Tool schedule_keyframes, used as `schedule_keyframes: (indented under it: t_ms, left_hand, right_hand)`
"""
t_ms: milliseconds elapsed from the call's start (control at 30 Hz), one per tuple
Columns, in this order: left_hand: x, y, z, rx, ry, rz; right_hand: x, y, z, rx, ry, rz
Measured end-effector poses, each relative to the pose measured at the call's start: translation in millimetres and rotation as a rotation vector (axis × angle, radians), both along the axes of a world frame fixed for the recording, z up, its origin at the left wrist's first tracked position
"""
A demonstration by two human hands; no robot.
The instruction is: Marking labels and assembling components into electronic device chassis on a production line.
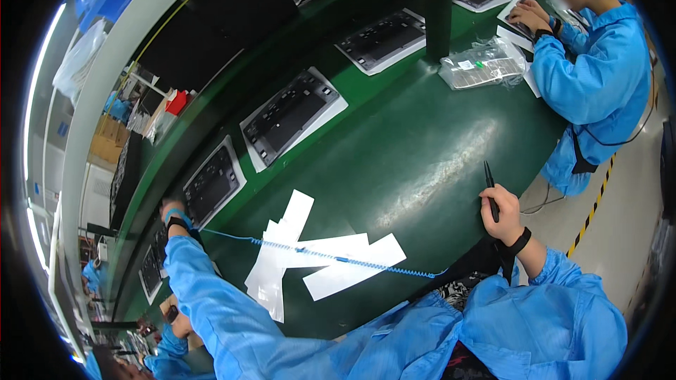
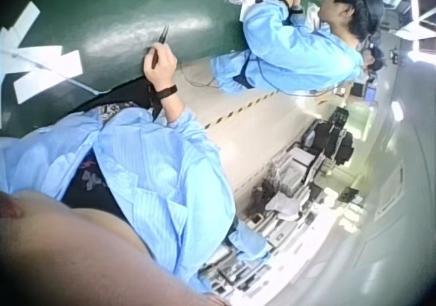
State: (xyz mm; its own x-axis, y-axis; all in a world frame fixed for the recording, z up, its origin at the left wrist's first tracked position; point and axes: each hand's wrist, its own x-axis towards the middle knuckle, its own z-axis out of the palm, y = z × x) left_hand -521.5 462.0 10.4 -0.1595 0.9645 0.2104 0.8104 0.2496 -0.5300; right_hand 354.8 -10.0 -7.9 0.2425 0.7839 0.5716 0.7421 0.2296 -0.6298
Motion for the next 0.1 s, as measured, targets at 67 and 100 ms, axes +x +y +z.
schedule_keyframes:
  t_ms: [67,100]
  left_hand:
    - [160.1,62.0,-5.5,0.129,-0.037,-0.229]
    - [272.2,61.9,16.3,-0.303,0.185,-0.254]
  right_hand:
    - [3.5,-1.4,-2.5,-0.031,-0.087,-0.059]
    - [4.2,-1.6,-4.3,-0.033,-0.131,-0.075]
